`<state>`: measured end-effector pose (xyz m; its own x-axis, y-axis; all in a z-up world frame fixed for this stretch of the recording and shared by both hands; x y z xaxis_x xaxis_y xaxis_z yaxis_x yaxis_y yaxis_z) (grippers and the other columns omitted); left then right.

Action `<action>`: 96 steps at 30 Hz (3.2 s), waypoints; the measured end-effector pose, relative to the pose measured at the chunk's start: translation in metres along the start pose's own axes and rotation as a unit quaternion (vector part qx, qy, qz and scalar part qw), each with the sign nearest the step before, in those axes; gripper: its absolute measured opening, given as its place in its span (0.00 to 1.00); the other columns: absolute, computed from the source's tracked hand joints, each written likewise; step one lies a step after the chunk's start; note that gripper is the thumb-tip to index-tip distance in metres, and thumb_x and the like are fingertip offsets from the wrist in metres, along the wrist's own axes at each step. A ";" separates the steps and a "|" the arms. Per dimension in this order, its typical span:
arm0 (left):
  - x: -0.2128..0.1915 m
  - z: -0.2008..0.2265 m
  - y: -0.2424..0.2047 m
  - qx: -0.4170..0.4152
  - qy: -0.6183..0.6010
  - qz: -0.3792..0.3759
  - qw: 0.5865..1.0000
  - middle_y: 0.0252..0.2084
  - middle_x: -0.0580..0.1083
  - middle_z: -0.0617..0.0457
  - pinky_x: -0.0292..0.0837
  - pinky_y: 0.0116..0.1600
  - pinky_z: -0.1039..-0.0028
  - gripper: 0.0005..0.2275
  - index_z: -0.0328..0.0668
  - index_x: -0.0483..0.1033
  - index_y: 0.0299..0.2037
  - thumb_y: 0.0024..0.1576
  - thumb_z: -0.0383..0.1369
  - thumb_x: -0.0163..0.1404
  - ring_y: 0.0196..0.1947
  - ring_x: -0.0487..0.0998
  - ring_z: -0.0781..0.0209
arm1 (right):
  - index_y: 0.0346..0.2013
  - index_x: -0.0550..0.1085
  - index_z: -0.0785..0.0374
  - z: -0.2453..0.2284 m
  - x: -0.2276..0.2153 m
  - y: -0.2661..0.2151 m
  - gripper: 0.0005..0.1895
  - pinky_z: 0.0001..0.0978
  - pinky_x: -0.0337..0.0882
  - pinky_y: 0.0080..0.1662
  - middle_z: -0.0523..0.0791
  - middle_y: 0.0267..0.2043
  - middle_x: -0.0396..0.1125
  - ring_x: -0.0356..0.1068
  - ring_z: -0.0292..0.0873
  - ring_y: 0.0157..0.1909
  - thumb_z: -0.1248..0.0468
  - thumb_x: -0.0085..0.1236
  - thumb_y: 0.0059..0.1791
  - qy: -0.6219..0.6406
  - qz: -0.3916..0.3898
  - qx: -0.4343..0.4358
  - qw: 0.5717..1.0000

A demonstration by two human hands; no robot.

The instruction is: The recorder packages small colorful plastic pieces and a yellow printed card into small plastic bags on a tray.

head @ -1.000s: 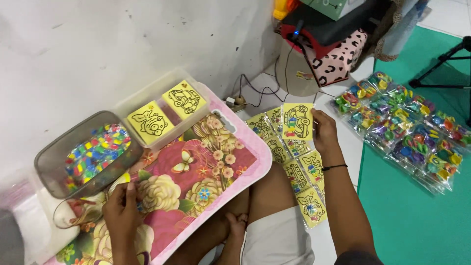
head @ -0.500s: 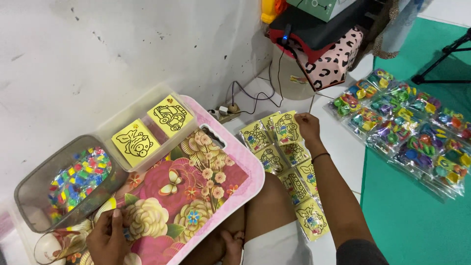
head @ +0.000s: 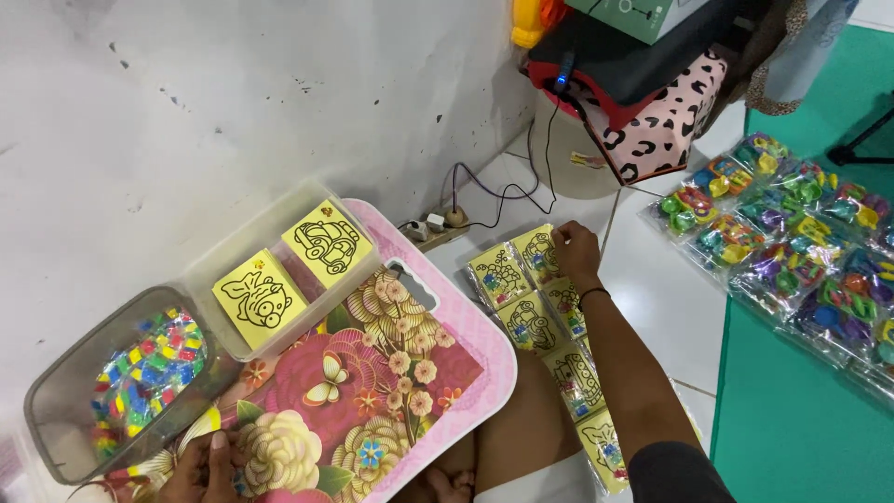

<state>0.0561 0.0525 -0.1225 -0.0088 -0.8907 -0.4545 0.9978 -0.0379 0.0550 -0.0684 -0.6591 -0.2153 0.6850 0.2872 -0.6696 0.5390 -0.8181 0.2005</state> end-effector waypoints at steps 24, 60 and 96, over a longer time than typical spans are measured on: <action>-0.001 -0.004 0.002 -0.020 -0.003 -0.006 1.000 0.29 0.75 0.47 0.70 0.39 0.75 0.13 0.29 0.78 0.46 0.70 0.35 0.48 0.30 0.74 0.64 | 0.56 0.75 0.48 -0.067 0.000 -0.024 0.29 0.59 0.58 0.61 0.49 0.64 0.60 0.54 0.56 0.68 0.60 0.70 0.40 -0.164 -0.155 -0.109 0.968; 0.000 0.007 0.004 -0.008 0.024 -0.024 0.999 0.29 0.77 0.48 0.72 0.39 0.75 0.13 0.30 0.78 0.45 0.69 0.35 0.48 0.30 0.76 0.65 | 0.58 0.72 0.52 -0.131 0.019 -0.083 0.35 0.52 0.72 0.53 0.57 0.65 0.57 0.60 0.62 0.62 0.61 0.71 0.36 -0.181 -0.208 -0.224 0.935; 0.002 0.040 -0.003 -0.037 0.053 -0.030 0.997 0.29 0.78 0.47 0.74 0.39 0.73 0.13 0.31 0.80 0.45 0.68 0.37 0.48 0.30 0.78 0.63 | 0.63 0.67 0.47 -0.108 0.011 -0.069 0.35 0.69 0.56 0.62 0.52 0.67 0.55 0.54 0.58 0.69 0.54 0.68 0.43 -0.238 -0.249 -0.065 0.937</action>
<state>0.0499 0.0329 -0.0876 -0.0653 -0.8350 -0.5463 0.9979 -0.0520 -0.0398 -0.0448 -0.5459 -0.1586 0.0533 0.3372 -0.9399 0.8104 -0.5645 -0.1566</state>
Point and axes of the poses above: each hand's wrist, its own y-axis towards the middle knuckle, its own x-axis out of the palm, z = x × y, the point moved 2 cm from there along y, towards the middle knuckle
